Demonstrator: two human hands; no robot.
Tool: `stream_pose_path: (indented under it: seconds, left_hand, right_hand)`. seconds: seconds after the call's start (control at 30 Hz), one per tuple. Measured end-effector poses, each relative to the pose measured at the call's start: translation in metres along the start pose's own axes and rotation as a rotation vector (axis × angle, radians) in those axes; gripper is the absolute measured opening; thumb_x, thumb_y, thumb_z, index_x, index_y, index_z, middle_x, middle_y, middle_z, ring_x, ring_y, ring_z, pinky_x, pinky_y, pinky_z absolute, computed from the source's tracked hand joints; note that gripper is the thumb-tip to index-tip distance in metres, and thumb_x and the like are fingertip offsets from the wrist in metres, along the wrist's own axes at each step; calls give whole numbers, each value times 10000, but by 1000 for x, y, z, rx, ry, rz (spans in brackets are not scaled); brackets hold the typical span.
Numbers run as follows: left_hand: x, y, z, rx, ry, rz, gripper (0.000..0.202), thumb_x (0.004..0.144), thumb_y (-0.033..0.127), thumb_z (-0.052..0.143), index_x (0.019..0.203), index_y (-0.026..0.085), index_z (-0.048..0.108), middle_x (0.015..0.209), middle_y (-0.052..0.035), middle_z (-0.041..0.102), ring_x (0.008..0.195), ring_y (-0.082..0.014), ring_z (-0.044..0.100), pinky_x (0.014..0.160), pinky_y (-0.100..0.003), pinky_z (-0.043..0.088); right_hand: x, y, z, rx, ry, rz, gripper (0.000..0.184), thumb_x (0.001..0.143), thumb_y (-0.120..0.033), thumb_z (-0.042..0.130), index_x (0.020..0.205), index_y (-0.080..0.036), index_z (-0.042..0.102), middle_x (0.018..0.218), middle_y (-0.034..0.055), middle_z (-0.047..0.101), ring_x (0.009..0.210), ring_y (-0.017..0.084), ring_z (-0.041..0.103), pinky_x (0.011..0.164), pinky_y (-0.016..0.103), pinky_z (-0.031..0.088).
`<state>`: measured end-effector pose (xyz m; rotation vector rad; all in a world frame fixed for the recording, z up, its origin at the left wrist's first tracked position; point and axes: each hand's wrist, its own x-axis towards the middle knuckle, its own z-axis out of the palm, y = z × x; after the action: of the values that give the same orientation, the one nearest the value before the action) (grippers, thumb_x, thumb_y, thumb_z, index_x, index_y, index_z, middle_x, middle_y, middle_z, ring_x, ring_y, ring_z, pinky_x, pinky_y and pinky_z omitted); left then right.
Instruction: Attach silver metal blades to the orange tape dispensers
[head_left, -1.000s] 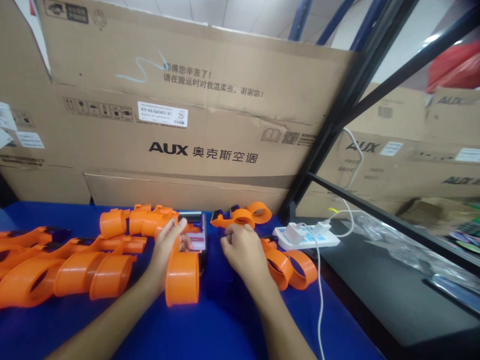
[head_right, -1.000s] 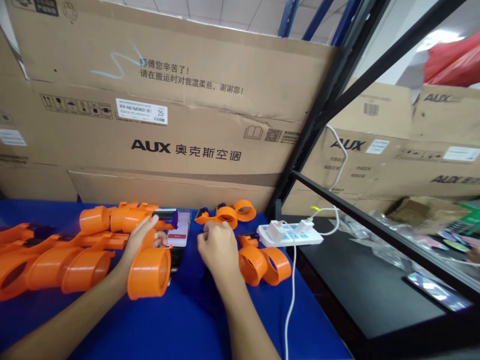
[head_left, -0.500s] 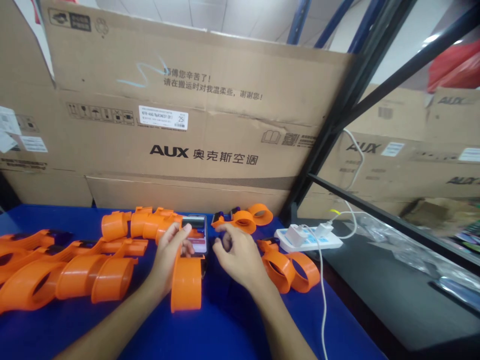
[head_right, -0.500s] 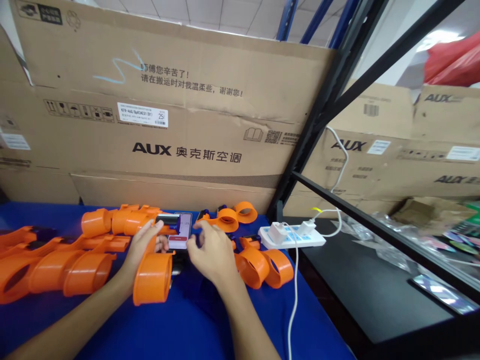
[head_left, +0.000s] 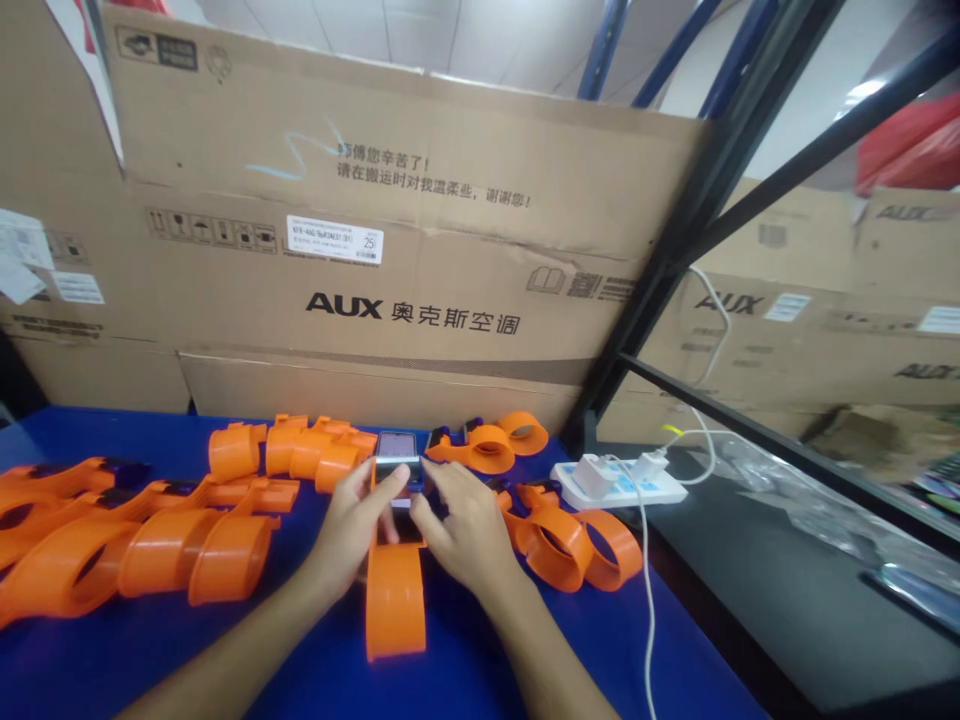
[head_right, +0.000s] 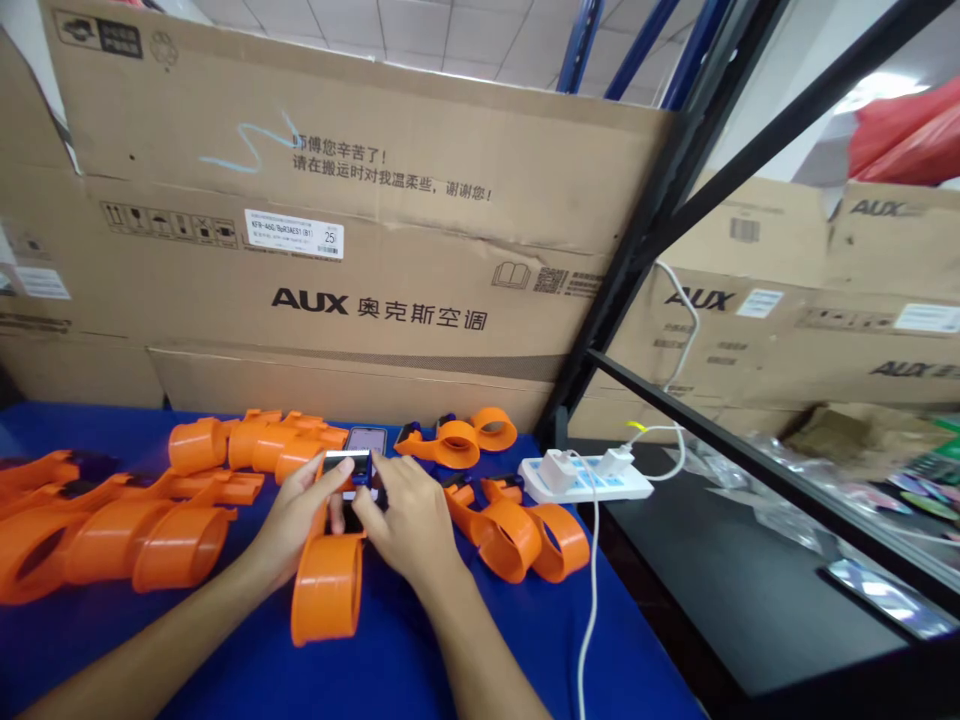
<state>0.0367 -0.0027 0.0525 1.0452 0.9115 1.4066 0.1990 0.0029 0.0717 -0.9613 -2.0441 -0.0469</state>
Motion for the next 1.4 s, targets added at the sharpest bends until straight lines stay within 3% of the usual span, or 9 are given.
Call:
stream_pose_path:
  seconds: [0.17,0.43,0.67,0.8,1.0,1.27,1.4]
  left_hand:
    - [-2,2,-1,-41,12,-7,354,822,476,797,760,203,581,385,85,427,331,-76,380,388,-200,300]
    - [-2,6,1,-123,-8,-49,311,799,438,818,846,190,635,376,105,399,317,-65,339,381,-193,294]
    - [5,3,-4,-208,49,-115,398,786,480,812,704,209,533,384,77,424,352,-93,384,398,-218,322]
    - [6,2,-5,-262,73,-163,450,760,505,827,667,218,494,390,64,443,360,-102,396,406,-230,340]
    - [5,0,-1,-311,62,-220,439,727,483,874,710,216,526,390,62,463,365,-95,371,425,-225,351]
    - [4,0,0,-340,3,-237,370,747,417,881,758,200,581,415,64,480,351,-85,396,420,-218,336]
    - [4,0,-1,-321,-12,-239,369,750,416,877,741,195,581,419,60,490,351,-87,413,421,-221,346]
  right_hand:
    - [-1,-2,0,9,7,-57,337,969,-224,508,1256,-115,645,953,119,726,866,253,687,846,391,564]
    - [-2,1,2,3,1,-57,347,975,-229,510,1262,-103,658,993,142,738,915,275,700,887,423,571]
    - [5,5,-5,38,-100,-33,389,1000,-309,564,1350,-158,641,967,104,743,875,248,693,817,394,589]
    - [3,5,-2,-7,-56,-84,408,990,-218,525,1381,-148,616,1055,121,754,886,239,697,832,382,592]
    - [-6,8,13,-139,12,-99,419,958,-155,519,1366,-132,614,954,115,761,850,244,721,796,363,597]
    - [-10,9,20,-110,27,-144,442,893,-94,520,1329,-104,593,840,91,738,747,224,711,748,349,606]
    - [-8,10,17,-85,26,-148,429,884,-98,534,1306,-111,613,882,104,747,774,223,723,751,343,611]
